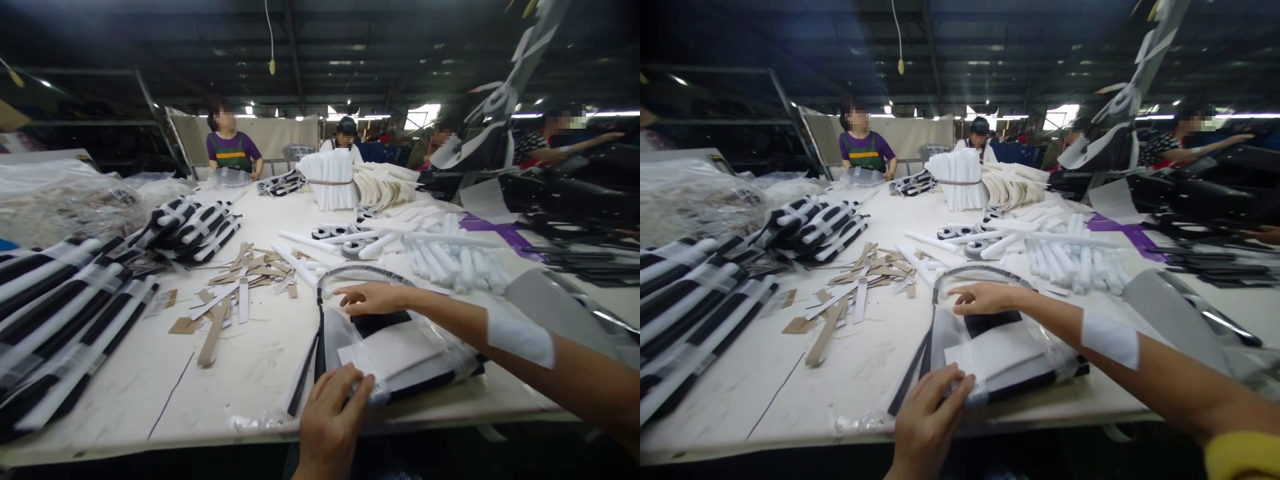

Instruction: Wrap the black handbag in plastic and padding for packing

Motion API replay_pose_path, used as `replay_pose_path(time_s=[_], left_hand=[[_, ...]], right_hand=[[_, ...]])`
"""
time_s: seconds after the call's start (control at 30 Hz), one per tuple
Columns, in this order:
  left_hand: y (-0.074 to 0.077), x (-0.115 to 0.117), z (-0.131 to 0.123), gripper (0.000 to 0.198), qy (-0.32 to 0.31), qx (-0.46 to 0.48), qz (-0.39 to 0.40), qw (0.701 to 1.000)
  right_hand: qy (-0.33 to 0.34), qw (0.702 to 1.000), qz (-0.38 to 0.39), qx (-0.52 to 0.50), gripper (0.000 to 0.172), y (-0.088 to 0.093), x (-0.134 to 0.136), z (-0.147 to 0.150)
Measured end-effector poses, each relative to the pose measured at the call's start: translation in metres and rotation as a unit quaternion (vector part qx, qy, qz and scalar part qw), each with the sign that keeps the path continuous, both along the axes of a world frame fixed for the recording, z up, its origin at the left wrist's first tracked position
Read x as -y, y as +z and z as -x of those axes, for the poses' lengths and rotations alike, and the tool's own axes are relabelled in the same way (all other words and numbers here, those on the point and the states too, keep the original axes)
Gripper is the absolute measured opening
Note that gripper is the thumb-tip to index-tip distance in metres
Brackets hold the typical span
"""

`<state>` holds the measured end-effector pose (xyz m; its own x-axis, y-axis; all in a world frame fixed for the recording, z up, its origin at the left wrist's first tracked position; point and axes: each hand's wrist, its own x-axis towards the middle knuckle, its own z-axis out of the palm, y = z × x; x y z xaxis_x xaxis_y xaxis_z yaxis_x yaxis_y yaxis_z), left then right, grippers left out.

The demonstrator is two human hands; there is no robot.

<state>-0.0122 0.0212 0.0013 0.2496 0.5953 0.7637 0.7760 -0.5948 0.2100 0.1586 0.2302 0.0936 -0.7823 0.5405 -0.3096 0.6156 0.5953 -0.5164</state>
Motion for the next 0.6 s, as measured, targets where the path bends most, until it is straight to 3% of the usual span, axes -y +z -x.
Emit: replay_pose_path(time_s=[0.1, 0.17, 0.37, 0.6], left_hand=[[0.001, 0.0, 0.001, 0.036, -0.014, -0.011, -0.007, 1.0], [0.004, 0.0, 0.001, 0.036, -0.013, -0.013, -0.007, 1.0], [0.015, -0.002, -0.003, 0.03, 0.0, 0.006, -0.016, 1.0], [0.011, -0.002, -0.001, 0.032, -0.002, -0.005, 0.0, 1.0]], right_hand=[[0.012, 1.0, 0.01, 0.001, 0.111, -0.001, 0.03, -0.005], [-0.02, 0.999, 0.017, 0.017, 0.122, -0.005, 0.036, -0.001], [-0.065, 0.985, 0.156, 0.023, 0.103, -0.018, 0.002, 0.014], [-0.098, 0.96, 0.253, -0.062, 0.083, -0.038, -0.014, 0.01]])
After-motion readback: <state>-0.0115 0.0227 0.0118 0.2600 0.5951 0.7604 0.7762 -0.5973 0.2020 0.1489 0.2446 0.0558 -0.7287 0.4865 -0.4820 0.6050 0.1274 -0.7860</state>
